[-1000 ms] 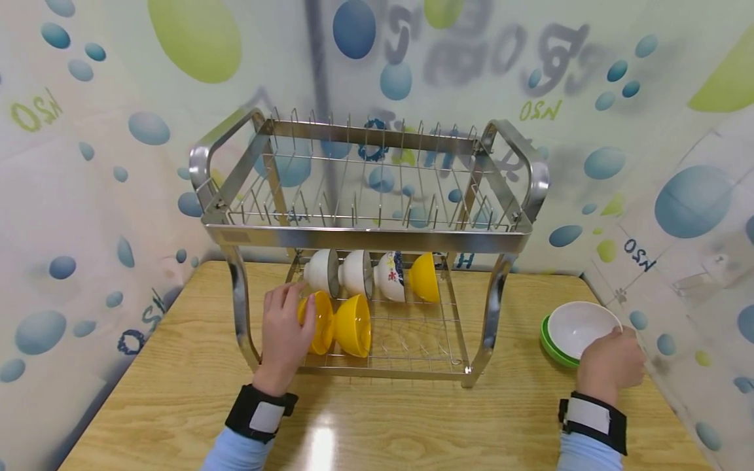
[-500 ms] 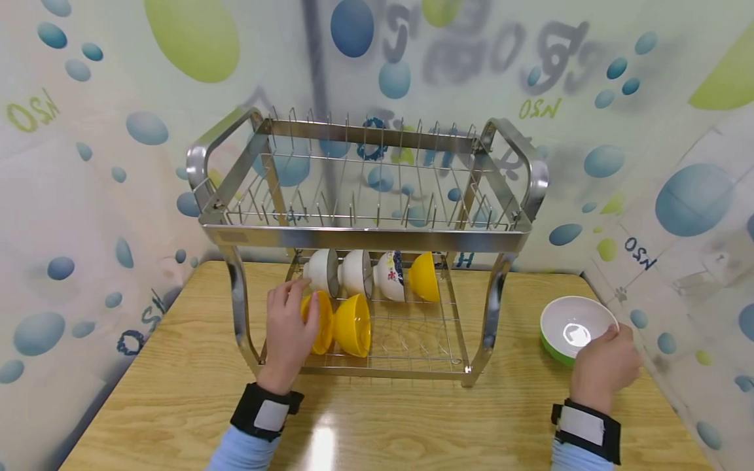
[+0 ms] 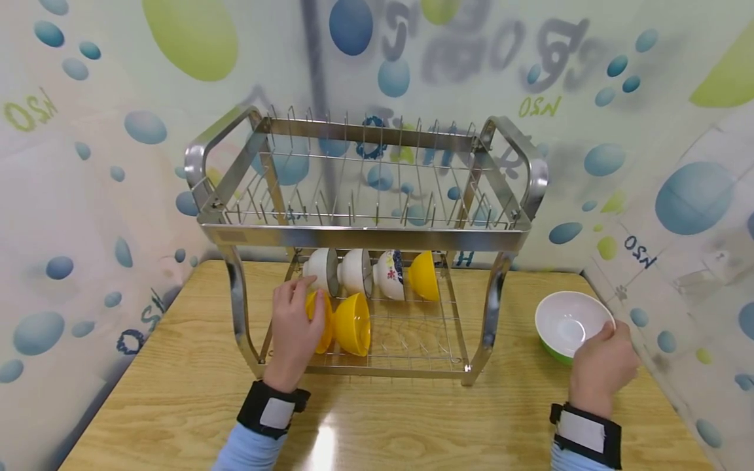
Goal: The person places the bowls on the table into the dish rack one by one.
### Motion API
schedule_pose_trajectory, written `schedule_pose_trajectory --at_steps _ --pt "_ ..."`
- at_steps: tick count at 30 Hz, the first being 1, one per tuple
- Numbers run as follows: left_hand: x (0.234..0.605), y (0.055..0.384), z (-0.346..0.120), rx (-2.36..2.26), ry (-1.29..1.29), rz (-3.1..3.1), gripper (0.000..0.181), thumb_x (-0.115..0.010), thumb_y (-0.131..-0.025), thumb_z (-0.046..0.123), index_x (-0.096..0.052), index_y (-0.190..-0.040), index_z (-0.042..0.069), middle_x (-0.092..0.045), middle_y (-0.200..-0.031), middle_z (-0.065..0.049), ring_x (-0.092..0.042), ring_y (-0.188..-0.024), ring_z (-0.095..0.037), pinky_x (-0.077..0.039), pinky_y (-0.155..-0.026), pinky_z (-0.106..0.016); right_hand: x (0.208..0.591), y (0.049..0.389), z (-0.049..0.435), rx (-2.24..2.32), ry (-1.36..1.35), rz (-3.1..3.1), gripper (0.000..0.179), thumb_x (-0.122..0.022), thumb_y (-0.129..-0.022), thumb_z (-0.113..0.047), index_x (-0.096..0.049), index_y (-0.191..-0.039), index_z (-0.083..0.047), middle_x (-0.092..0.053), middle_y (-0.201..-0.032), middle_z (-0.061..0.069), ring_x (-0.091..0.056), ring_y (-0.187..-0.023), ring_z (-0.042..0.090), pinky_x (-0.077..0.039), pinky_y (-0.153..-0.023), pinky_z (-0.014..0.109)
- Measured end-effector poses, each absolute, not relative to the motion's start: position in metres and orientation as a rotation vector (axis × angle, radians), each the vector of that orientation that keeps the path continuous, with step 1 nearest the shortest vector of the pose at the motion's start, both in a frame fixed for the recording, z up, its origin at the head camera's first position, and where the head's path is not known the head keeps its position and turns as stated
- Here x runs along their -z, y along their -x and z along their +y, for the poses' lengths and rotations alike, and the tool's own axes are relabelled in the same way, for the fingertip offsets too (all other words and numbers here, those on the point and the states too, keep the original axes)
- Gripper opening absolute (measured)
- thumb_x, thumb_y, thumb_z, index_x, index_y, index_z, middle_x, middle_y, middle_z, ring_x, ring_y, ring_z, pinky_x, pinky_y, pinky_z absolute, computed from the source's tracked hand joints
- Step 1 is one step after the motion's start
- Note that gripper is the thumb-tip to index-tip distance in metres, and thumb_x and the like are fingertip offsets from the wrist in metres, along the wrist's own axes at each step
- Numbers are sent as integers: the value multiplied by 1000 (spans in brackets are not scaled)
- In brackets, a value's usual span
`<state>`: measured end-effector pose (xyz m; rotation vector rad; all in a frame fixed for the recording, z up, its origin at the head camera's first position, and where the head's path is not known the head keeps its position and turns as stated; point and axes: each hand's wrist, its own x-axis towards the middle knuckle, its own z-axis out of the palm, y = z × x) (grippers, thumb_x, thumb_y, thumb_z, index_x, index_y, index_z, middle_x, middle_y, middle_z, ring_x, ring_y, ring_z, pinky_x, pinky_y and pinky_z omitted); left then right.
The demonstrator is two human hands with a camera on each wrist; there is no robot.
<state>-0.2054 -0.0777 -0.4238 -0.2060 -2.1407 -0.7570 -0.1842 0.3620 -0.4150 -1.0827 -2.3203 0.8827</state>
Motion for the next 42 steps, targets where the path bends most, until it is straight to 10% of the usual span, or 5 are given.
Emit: schedule_pose_trajectory --at_steps 42 --pt "418 201 -54 810 220 -2164 25 -60 -91 17 -62 -111 2 -57 -105 -14 -50 -94 -28 -50 -71 -34 358 137 303 -784 842 -2469 48 -29 -104 -28 -42 -138 3 -47 -135 30 -42 -123 49 -43 -92 60"
